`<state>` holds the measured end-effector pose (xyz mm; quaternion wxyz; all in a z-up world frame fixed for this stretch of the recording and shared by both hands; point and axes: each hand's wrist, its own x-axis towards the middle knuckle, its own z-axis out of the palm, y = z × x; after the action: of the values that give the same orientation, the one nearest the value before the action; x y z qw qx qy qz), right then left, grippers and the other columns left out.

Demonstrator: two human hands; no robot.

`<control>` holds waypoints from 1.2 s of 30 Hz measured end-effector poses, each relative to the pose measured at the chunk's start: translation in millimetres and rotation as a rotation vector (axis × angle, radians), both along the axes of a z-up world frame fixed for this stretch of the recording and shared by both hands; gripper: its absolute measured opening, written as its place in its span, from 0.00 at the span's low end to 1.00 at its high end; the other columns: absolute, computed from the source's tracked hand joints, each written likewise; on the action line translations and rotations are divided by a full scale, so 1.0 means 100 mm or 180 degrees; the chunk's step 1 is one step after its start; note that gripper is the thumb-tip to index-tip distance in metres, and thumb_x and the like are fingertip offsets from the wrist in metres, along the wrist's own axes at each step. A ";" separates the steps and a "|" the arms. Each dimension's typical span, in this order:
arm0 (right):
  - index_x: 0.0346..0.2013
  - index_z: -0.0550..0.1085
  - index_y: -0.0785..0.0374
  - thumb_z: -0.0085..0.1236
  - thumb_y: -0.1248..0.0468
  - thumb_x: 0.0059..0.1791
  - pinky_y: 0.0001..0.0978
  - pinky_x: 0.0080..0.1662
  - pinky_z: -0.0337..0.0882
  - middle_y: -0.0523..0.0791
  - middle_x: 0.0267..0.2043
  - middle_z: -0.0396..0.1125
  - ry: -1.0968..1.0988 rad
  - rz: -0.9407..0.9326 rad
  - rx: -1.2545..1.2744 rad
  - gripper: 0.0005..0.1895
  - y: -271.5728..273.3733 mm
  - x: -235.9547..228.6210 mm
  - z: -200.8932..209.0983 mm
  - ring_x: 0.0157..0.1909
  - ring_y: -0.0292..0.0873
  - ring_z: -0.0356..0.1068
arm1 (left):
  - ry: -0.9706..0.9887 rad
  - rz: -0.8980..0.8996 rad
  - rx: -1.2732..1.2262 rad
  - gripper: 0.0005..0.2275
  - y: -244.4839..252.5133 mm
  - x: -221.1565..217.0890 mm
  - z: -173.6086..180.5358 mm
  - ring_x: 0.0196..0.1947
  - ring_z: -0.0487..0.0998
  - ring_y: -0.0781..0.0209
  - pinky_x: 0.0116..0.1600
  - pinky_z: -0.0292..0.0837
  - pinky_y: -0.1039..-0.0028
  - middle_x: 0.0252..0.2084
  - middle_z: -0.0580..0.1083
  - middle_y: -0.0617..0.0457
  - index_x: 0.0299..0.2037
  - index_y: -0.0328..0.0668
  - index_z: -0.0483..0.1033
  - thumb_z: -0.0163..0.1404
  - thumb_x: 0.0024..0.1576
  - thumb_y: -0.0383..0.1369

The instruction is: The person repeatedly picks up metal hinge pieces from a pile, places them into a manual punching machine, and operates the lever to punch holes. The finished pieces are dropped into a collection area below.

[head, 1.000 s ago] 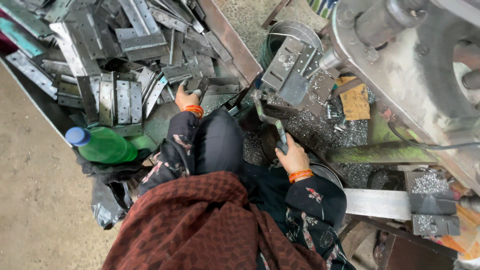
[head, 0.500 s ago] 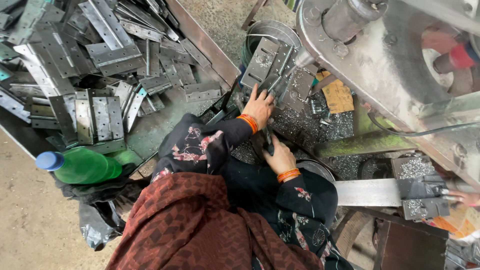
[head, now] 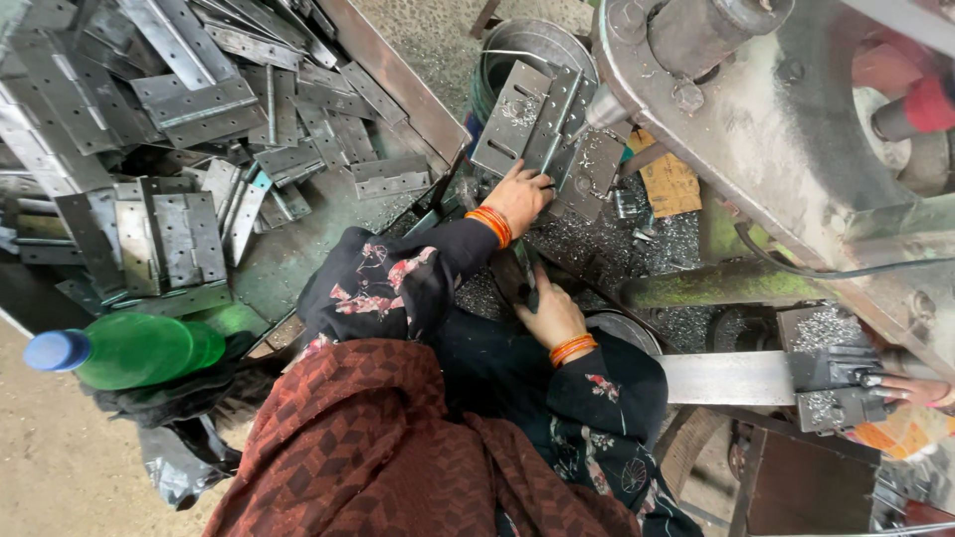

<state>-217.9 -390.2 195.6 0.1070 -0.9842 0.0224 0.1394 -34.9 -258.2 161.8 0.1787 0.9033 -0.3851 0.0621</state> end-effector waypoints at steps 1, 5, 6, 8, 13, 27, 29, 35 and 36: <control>0.73 0.55 0.54 0.65 0.51 0.42 0.54 0.52 0.72 0.58 0.52 0.70 -0.0029 0.0001 0.0005 0.47 -0.03 0.00 -0.03 0.53 0.63 0.71 | 0.0050 -0.0013 0.0034 0.23 -0.02 0.04 0.01 0.67 0.66 0.49 0.75 0.50 0.49 0.64 0.69 0.52 0.58 0.47 0.76 0.55 0.49 0.27; 0.74 0.54 0.53 0.64 0.51 0.43 0.53 0.49 0.74 0.56 0.52 0.70 -0.0136 -0.0139 0.0046 0.47 -0.03 -0.16 -0.27 0.51 0.63 0.72 | 0.0173 -0.0087 0.0133 0.25 -0.01 0.07 0.03 0.68 0.64 0.48 0.74 0.48 0.50 0.65 0.67 0.51 0.59 0.47 0.74 0.55 0.47 0.26; 0.75 0.52 0.51 0.64 0.50 0.44 0.53 0.48 0.74 0.56 0.53 0.70 -0.0096 -0.0275 0.0046 0.48 -0.01 -0.22 -0.37 0.50 0.63 0.72 | 0.0171 -0.0110 0.0145 0.25 0.00 0.07 0.04 0.69 0.63 0.47 0.74 0.48 0.49 0.65 0.67 0.51 0.59 0.47 0.74 0.54 0.47 0.26; 0.76 0.49 0.48 0.64 0.50 0.44 0.53 0.46 0.74 0.56 0.53 0.68 -0.0012 -0.0552 0.0053 0.50 0.10 -0.41 -0.63 0.48 0.62 0.72 | -0.0129 -0.0031 0.0107 0.23 0.03 0.03 0.06 0.69 0.64 0.46 0.74 0.49 0.49 0.65 0.68 0.49 0.60 0.45 0.74 0.53 0.51 0.27; 0.75 0.51 0.49 0.66 0.53 0.44 0.54 0.44 0.74 0.57 0.54 0.68 -0.0661 -0.0377 0.0534 0.49 0.17 -0.52 -1.05 0.49 0.65 0.71 | -0.0271 0.0195 -0.0109 0.21 0.21 -0.05 0.13 0.68 0.63 0.41 0.73 0.49 0.47 0.64 0.69 0.46 0.59 0.42 0.75 0.52 0.53 0.32; 0.69 0.63 0.56 0.62 0.51 0.45 0.53 0.51 0.72 0.58 0.53 0.71 -0.0371 -0.0034 0.0217 0.39 -0.05 -0.06 -0.10 0.53 0.63 0.71 | -0.0332 0.0984 0.0343 0.11 0.05 0.03 0.35 0.70 0.57 0.39 0.68 0.35 0.22 0.57 0.74 0.54 0.42 0.53 0.85 0.47 0.59 0.37; 0.71 0.60 0.54 0.61 0.51 0.46 0.51 0.52 0.73 0.57 0.52 0.71 -0.0348 -0.0160 0.0251 0.41 -0.04 -0.19 -0.33 0.53 0.62 0.72 | -0.0279 0.1053 0.0304 0.11 0.02 0.08 0.30 0.71 0.58 0.39 0.70 0.35 0.23 0.56 0.75 0.54 0.43 0.53 0.85 0.47 0.61 0.37; 0.75 0.49 0.51 0.64 0.51 0.42 0.51 0.49 0.73 0.58 0.57 0.68 -0.0647 -0.0387 0.0548 0.51 0.05 -0.51 -1.04 0.54 0.64 0.70 | -0.0547 0.1078 0.0120 0.12 -0.01 0.12 0.23 0.69 0.59 0.40 0.68 0.35 0.23 0.57 0.75 0.55 0.42 0.50 0.85 0.47 0.58 0.38; 0.75 0.50 0.52 0.64 0.51 0.42 0.52 0.50 0.73 0.59 0.57 0.68 -0.0636 -0.0330 0.0587 0.51 0.09 -0.53 -1.06 0.54 0.64 0.70 | -0.0641 0.1089 0.0051 0.12 0.05 0.06 0.21 0.69 0.59 0.39 0.67 0.36 0.22 0.58 0.75 0.54 0.43 0.49 0.85 0.48 0.58 0.38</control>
<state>-270.9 -381.6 89.7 0.2057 -0.9767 0.0495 0.0364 -28.8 -253.1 182.6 0.1190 0.9461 -0.2424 0.1786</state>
